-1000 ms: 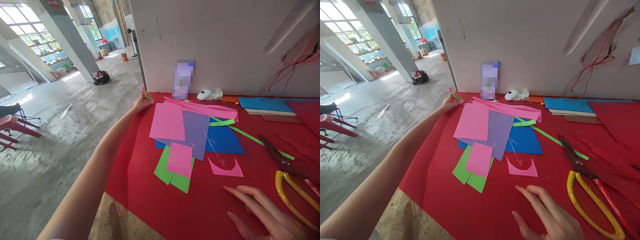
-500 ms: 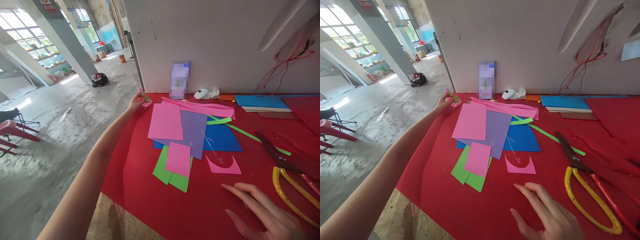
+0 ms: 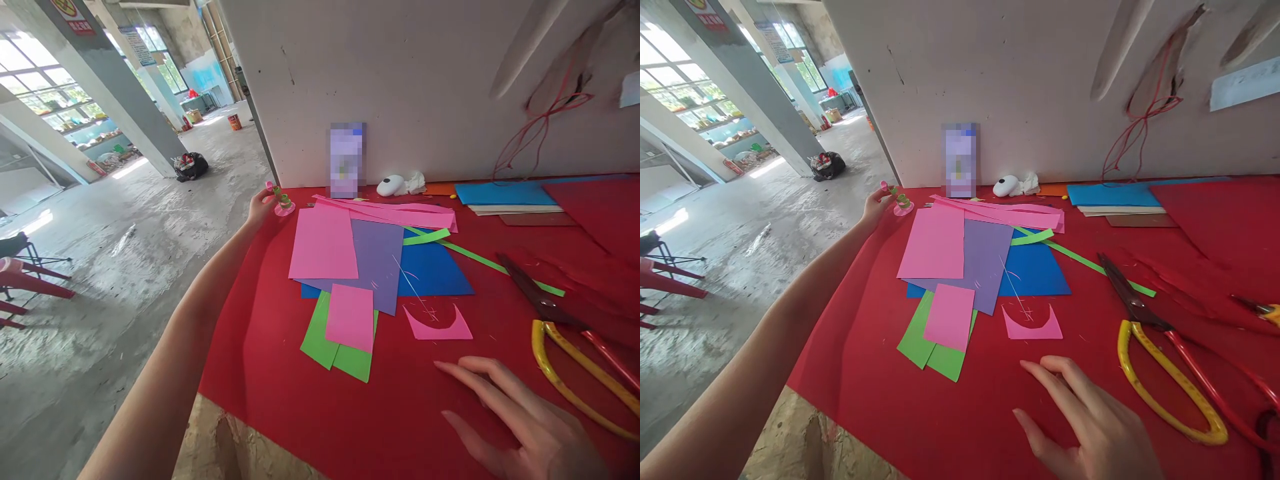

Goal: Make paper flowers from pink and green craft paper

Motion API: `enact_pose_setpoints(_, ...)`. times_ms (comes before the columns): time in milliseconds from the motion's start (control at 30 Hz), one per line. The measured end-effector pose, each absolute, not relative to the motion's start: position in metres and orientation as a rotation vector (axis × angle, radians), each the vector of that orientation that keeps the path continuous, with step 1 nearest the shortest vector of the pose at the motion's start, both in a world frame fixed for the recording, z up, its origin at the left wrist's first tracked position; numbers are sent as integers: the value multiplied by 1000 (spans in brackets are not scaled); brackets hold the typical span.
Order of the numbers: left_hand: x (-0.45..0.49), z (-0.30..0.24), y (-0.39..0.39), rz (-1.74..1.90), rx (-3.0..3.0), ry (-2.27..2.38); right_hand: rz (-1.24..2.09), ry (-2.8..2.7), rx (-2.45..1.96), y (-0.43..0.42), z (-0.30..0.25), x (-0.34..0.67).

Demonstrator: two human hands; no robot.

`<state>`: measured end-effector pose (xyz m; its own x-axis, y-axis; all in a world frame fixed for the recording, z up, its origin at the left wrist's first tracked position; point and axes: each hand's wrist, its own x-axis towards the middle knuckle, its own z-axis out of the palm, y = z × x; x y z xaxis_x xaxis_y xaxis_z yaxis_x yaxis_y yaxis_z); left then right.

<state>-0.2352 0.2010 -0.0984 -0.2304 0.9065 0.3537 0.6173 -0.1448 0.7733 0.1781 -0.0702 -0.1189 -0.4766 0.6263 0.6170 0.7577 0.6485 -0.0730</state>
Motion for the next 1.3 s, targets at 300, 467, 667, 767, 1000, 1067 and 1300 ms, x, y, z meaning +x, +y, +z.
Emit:
enact_pose_setpoints(300,-236,-92,202,1343,1702,1808,-266,-2226,-1069,-70,-118,176)
enact_pose_setpoints(467,-235,-88,203,1354,1725,1804,-269,-2228,-1064,-70,-115,176)
enact_pose_setpoints(667,-235,-88,209,1363,1726,1841,-268,-2237,-1057,-69,-114,176)
enact_pose_setpoints(767,-234,-89,214,1399,1720,1862,-300,-2229,-1046,-68,-114,175)
enact_pose_setpoints(1000,-230,-90,231,1434,1679,1988,-317,-2233,-1060,-67,-117,176)
enact_pose_setpoints(1067,-229,-92,237,1442,1661,2034,-324,-2242,-1061,-67,-116,176)
enact_pose_setpoints(1300,-224,-98,250,1436,1624,2142,-293,-2249,-1087,-71,-119,178)
